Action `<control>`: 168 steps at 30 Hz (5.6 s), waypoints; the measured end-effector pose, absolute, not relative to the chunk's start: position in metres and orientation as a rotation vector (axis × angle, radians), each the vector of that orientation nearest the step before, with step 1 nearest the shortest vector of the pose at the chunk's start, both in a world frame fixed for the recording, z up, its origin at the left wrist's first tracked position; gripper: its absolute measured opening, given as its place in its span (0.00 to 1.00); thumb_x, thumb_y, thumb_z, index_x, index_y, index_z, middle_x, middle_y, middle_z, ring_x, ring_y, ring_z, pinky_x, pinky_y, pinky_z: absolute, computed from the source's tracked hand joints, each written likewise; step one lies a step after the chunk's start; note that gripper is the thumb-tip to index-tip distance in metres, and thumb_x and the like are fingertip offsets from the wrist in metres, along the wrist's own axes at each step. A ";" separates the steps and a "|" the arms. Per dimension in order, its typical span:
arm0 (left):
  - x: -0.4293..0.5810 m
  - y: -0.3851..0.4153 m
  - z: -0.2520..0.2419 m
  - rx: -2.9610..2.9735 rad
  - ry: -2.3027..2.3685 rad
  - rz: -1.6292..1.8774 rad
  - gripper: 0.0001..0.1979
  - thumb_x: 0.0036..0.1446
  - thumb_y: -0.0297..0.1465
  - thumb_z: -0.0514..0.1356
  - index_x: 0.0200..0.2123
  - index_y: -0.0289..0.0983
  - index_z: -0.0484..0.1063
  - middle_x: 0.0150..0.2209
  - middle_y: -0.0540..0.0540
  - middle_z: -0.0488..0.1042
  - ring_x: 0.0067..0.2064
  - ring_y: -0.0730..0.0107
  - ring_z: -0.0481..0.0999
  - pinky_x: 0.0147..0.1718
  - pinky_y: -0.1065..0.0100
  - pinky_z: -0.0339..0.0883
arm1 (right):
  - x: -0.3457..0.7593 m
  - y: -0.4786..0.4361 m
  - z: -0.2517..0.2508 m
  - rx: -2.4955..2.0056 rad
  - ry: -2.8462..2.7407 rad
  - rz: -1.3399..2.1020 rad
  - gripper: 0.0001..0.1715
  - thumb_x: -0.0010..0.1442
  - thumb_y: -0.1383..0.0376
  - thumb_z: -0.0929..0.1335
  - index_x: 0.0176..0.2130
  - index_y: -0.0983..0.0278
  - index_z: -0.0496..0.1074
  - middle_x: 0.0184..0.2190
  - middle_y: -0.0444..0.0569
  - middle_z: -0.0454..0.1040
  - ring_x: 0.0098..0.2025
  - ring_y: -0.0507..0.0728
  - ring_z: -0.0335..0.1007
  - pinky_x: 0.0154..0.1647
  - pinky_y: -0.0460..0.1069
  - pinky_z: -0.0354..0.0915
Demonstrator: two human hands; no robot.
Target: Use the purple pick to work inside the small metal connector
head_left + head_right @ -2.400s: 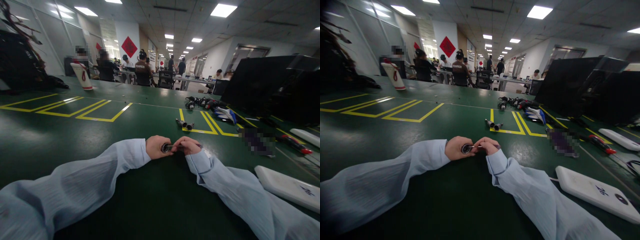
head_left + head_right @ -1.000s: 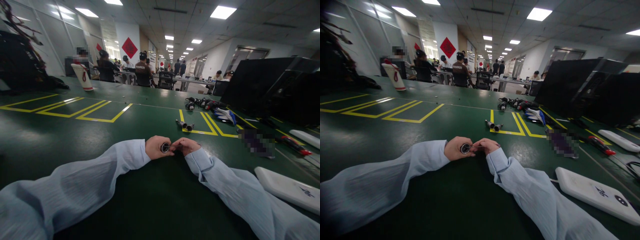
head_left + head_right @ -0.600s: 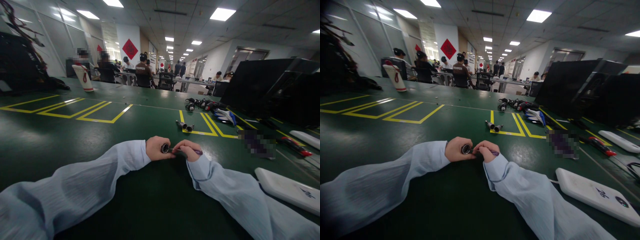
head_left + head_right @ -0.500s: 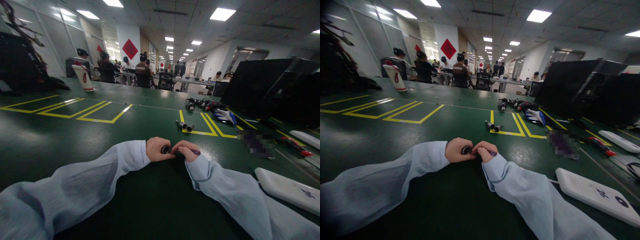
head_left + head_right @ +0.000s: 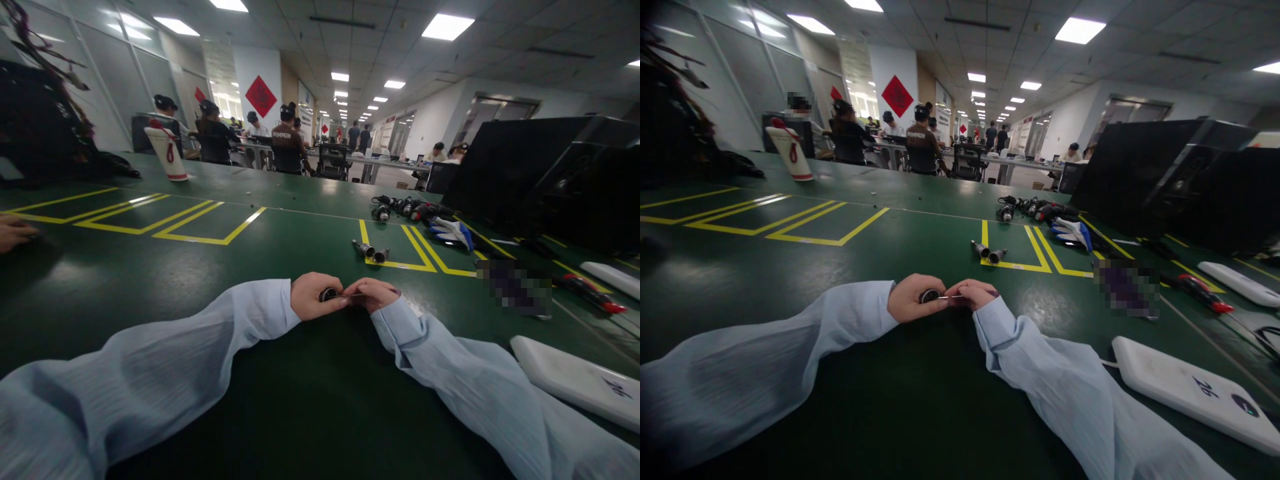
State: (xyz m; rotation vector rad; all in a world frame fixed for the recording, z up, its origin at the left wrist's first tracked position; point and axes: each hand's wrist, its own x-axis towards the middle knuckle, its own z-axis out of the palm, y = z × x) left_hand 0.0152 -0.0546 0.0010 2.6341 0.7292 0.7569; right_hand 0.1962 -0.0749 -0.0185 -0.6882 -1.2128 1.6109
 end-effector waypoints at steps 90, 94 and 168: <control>0.014 -0.055 -0.003 2.730 0.843 0.927 0.05 0.47 0.29 0.57 0.26 0.36 0.61 0.24 0.51 0.65 0.25 0.75 0.65 0.24 0.74 0.58 | 0.192 -0.080 -0.013 -0.650 -1.268 1.686 0.14 0.47 0.59 0.66 0.28 0.67 0.75 0.26 0.50 0.78 0.28 0.54 0.71 0.31 0.48 0.62; 0.015 -0.056 -0.001 2.733 0.889 0.914 0.04 0.47 0.28 0.57 0.26 0.36 0.62 0.24 0.51 0.66 0.25 0.75 0.65 0.24 0.74 0.58 | 0.193 -0.082 -0.013 -0.656 -1.258 1.606 0.11 0.47 0.62 0.66 0.27 0.67 0.75 0.25 0.50 0.78 0.27 0.54 0.72 0.31 0.49 0.62; 0.019 -0.062 0.001 2.968 0.975 0.561 0.04 0.48 0.30 0.56 0.30 0.36 0.64 0.27 0.50 0.71 0.29 0.71 0.71 0.25 0.73 0.59 | 0.202 -0.071 -0.019 -0.603 -1.242 1.678 0.04 0.43 0.70 0.66 0.23 0.67 0.72 0.21 0.49 0.77 0.26 0.55 0.73 0.31 0.49 0.64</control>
